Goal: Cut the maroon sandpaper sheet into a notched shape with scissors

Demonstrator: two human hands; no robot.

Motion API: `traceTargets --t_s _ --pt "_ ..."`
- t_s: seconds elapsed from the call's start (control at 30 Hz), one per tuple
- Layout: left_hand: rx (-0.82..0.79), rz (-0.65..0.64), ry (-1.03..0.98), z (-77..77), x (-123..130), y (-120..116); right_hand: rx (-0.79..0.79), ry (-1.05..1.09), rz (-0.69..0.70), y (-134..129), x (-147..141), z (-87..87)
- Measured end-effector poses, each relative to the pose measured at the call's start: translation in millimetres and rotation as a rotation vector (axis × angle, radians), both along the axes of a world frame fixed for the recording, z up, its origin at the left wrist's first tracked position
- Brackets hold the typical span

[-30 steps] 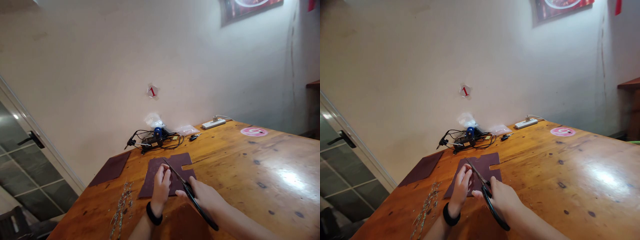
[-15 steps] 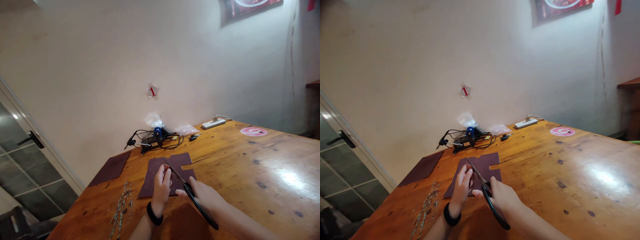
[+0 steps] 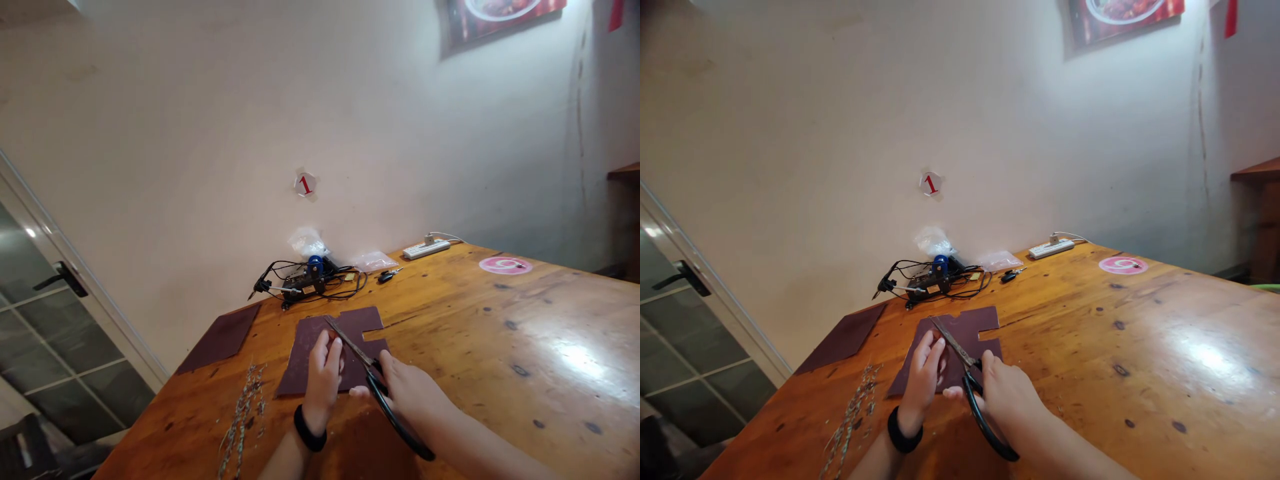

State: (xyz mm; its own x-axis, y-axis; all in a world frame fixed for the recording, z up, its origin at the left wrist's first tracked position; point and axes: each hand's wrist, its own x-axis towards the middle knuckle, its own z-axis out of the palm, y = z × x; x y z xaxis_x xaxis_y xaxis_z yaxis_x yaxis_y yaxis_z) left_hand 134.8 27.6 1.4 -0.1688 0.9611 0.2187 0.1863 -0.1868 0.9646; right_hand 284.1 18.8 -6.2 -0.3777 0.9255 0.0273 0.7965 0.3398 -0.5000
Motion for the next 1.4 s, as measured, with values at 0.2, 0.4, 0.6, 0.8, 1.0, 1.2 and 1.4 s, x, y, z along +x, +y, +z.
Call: traceTargets --t_s 0.2,0.4,0.6,0.8,1.0,1.2,1.4 --pt "-0.006 0.021 -0.018 -0.7 2 0 0.063 -0.068 -0.027 -3 0 1.5" --pt "0.024 0.02 -0.08 -0.9 2 0 0.038 -0.032 -0.038 -4 -2 2.6" --pt "0.018 -0.016 -0.092 -3.0 -2 3 -0.065 0.182 0.038 2 0 -8.8" --pt "0.033 -0.027 -0.162 0.4 -3 3 -0.173 0.374 0.109 5 0 -15.2" --pt "0.017 -0.063 -0.199 0.3 -5 3 -0.146 0.344 0.114 4 0 -12.9" --pt "0.017 -0.036 -0.218 -2.0 -5 4 0.015 0.099 0.044 1 1 -6.7" --pt "0.017 -0.024 -0.202 -4.3 -7 6 0.184 -0.013 0.005 4 -1 -6.6"
